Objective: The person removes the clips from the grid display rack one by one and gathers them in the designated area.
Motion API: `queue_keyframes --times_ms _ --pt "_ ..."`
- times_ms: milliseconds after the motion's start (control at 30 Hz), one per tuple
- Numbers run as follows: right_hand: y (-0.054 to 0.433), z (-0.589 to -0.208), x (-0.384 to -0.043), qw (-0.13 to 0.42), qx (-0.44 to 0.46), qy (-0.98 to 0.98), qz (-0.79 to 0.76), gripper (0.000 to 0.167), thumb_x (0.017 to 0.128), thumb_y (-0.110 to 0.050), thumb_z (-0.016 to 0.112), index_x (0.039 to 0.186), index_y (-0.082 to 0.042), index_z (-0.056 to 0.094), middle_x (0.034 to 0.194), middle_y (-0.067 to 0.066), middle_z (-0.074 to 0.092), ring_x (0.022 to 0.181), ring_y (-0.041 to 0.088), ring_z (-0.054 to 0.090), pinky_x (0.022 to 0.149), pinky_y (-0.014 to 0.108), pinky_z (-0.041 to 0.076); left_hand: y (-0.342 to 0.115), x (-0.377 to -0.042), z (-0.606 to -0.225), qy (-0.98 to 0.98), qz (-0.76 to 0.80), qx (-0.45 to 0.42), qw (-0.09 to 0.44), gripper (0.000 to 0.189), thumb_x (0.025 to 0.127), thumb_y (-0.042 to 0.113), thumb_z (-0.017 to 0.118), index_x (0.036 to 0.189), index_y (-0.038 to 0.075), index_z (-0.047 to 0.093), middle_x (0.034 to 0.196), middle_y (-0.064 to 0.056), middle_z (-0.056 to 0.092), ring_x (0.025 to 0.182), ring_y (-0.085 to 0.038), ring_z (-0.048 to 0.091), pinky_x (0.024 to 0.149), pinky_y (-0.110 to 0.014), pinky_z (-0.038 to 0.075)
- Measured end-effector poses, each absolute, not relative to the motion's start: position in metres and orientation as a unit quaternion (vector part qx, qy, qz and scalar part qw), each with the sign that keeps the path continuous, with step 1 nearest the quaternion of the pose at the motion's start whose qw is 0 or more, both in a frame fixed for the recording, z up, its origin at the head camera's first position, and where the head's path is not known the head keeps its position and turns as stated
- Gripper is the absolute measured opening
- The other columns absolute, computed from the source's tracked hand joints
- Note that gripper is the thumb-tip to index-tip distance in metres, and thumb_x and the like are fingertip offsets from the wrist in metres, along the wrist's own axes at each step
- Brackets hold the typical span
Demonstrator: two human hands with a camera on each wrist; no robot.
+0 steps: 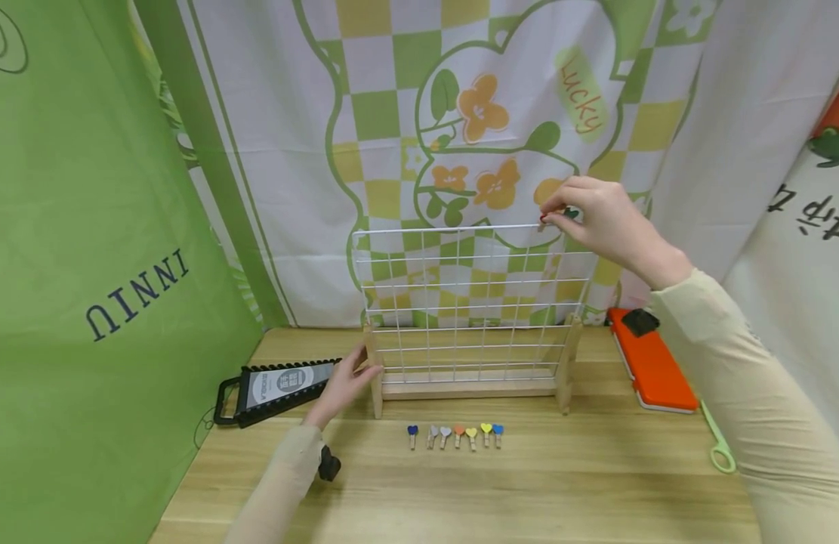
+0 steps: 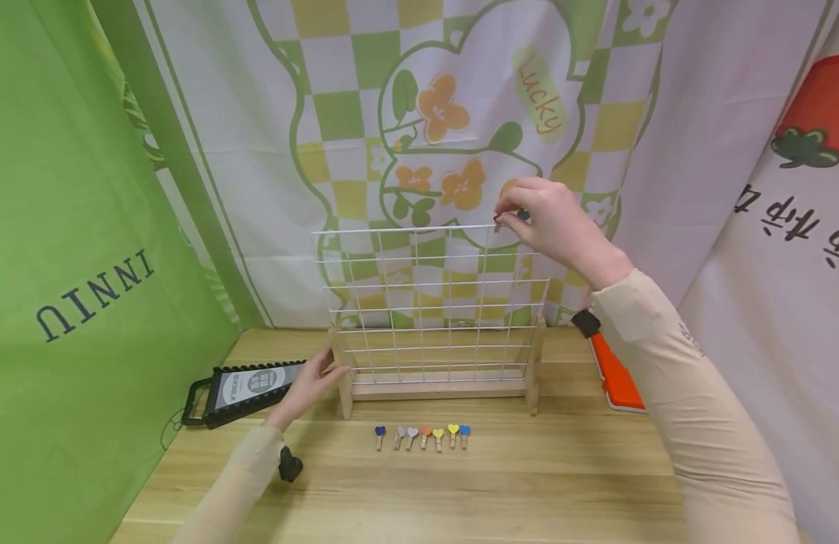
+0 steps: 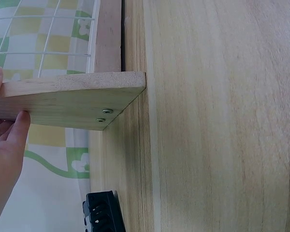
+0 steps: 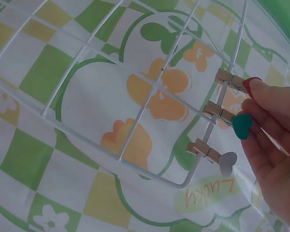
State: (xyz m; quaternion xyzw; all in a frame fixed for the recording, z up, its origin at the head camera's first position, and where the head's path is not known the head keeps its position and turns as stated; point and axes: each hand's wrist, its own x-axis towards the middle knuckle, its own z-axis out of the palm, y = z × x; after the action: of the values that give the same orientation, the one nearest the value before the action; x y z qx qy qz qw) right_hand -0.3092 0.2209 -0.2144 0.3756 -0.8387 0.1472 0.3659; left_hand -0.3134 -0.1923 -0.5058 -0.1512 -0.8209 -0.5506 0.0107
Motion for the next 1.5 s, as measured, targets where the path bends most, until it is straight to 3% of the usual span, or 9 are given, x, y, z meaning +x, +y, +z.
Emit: queue_keyframes --times_ms 233,433,500,667,1000,1333,1500 --pt "0.219 -0.214 -0.306 0.382 0.388 -0.828 0.136 0.013 0.077 0.010 0.078 0.086 0.002 0.074 0.085 0.013 0.073 0.079 0.027 0.067 0.070 0.038 0.057 -0.193 -0.313 -0.507 -0.818 -0.556 -0.145 0.004 0.070 0.097 0.019 0.065 0.154 -0.002 0.028 0.156 -0.028 0.036 0.146 -0.040 0.035 0.119 -0.050 0.038" --pt "0.217 -0.211 -0.301 0.407 0.391 -0.810 0.158 0.014 0.077 0.013 0.076 0.085 0.002 0.074 0.084 0.012 0.072 0.079 0.024 0.067 0.076 0.012 0.050 -0.193 -0.313 -0.505 -0.819 -0.552 -0.155 0.009 0.070 0.097 0.019 0.064 0.154 -0.001 0.029 0.155 -0.027 0.037 0.146 -0.040 0.036 0.118 -0.048 0.039" --pt "0.215 -0.213 -0.299 0.407 0.398 -0.806 0.162 0.015 0.076 0.012 0.077 0.086 0.001 0.073 0.084 0.012 0.072 0.079 0.024 0.067 0.076 0.010 0.048 -0.193 -0.313 -0.506 -0.819 -0.552 -0.157 0.011 0.070 0.097 0.019 0.064 0.154 -0.002 0.029 0.155 -0.026 0.038 0.146 -0.040 0.036 0.117 -0.048 0.040" --pt "0.210 -0.224 -0.293 0.391 0.413 -0.805 0.168 0.014 0.077 0.011 0.077 0.088 0.003 0.073 0.085 0.012 0.072 0.078 0.023 0.067 0.072 0.025 0.055 -0.194 -0.312 -0.505 -0.822 -0.549 -0.152 0.011 0.071 0.097 0.021 0.064 0.154 -0.002 0.028 0.156 -0.025 0.038 0.146 -0.039 0.036 0.118 -0.048 0.040" --pt "0.211 -0.257 -0.284 0.365 0.408 -0.813 0.199 0.018 0.076 0.009 0.079 0.088 -0.003 0.074 0.087 0.006 0.072 0.079 0.020 0.069 0.076 0.007 0.051 -0.194 -0.313 -0.507 -0.822 -0.548 -0.154 0.014 0.071 0.097 0.021 0.065 0.154 -0.002 0.028 0.155 -0.027 0.037 0.145 -0.040 0.037 0.118 -0.049 0.039" --pt "0.213 -0.316 -0.283 0.321 0.415 -0.826 0.204 0.019 0.074 0.007 0.081 0.086 -0.005 0.073 0.083 0.003 0.071 0.074 0.015 0.068 0.063 0.012 0.054 -0.193 -0.311 -0.506 -0.825 -0.546 -0.149 0.010 0.070 0.098 0.019 0.063 0.154 -0.003 0.027 0.156 -0.026 0.036 0.146 -0.039 0.035 0.118 -0.051 0.039" --pt "0.213 -0.342 -0.284 0.304 0.413 -0.833 0.208 0.020 0.073 0.008 0.081 0.086 -0.005 0.073 0.082 0.003 0.071 0.072 0.014 0.068 0.058 0.021 0.058 -0.193 -0.311 -0.505 -0.821 -0.550 -0.151 0.012 0.068 0.098 0.015 0.063 0.153 -0.005 0.028 0.156 -0.029 0.035 0.146 -0.040 0.035 0.118 -0.051 0.038"
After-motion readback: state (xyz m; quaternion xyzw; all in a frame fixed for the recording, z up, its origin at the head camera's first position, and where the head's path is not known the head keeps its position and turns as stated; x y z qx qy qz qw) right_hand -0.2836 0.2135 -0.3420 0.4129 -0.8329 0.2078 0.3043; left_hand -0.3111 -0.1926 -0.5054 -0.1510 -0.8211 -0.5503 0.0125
